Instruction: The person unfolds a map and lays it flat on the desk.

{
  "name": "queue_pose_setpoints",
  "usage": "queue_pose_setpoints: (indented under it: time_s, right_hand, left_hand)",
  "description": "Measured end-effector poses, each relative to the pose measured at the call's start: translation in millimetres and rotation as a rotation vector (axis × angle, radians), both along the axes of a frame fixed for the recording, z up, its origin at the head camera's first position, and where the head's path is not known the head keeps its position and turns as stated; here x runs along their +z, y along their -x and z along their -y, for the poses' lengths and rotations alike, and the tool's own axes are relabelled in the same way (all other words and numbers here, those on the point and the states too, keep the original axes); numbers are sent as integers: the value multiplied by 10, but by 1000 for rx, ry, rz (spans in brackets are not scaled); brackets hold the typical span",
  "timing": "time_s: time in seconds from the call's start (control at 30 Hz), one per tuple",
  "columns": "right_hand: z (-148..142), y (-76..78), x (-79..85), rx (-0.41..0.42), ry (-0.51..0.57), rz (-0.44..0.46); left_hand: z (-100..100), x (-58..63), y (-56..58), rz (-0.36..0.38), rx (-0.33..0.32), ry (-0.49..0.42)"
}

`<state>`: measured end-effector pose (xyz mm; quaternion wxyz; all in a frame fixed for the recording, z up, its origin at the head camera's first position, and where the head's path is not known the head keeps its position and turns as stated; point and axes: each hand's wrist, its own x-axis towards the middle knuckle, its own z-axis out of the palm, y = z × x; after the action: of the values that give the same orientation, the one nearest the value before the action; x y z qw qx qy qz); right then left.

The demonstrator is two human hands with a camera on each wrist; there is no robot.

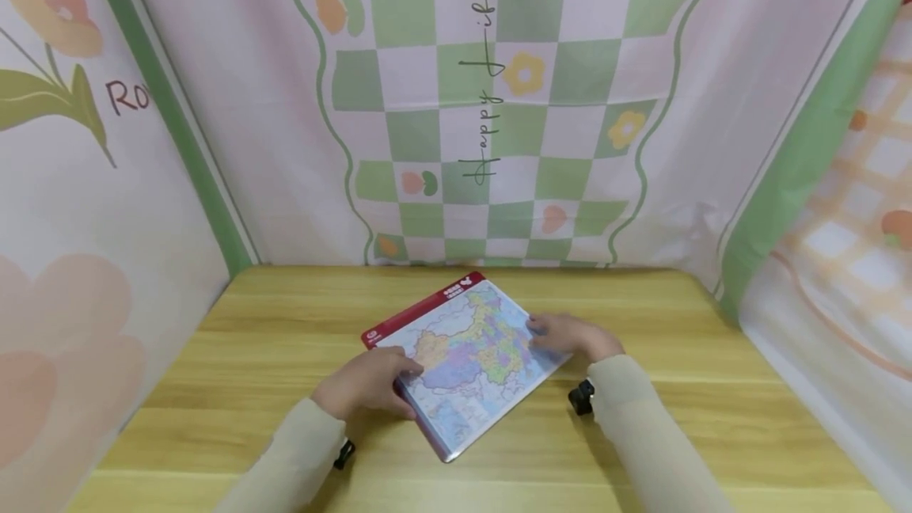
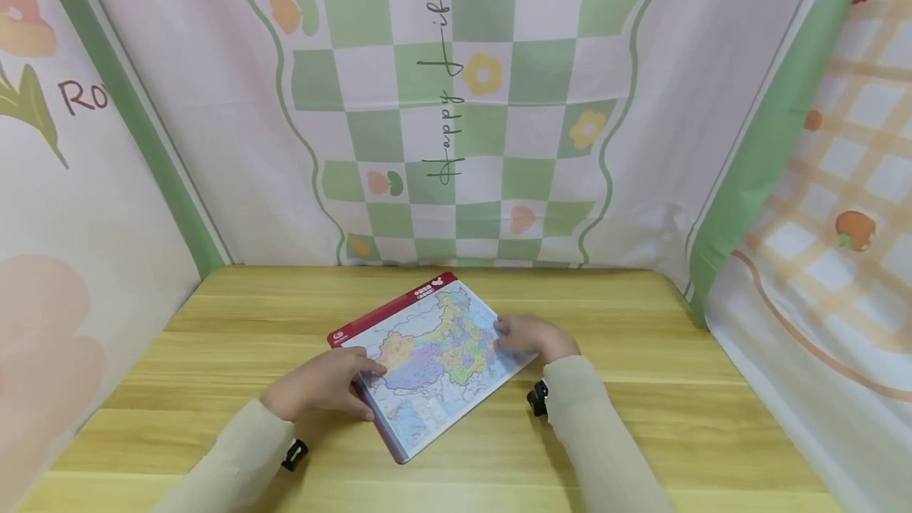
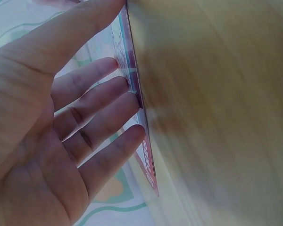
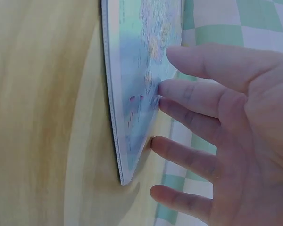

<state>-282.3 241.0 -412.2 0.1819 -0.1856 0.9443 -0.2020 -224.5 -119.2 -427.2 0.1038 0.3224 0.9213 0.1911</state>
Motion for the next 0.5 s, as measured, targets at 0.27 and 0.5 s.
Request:
queue_pose_setpoints:
  time_s: [0.27, 0.5]
  right_hand:
    - [-12, -2, -46, 4, 22, -1]
    - [-50, -61, -86, -29, 97, 6]
  left_hand:
    - [-30, -24, 6, -14, -6, 20]
    - [4, -15, 69, 16, -18, -2]
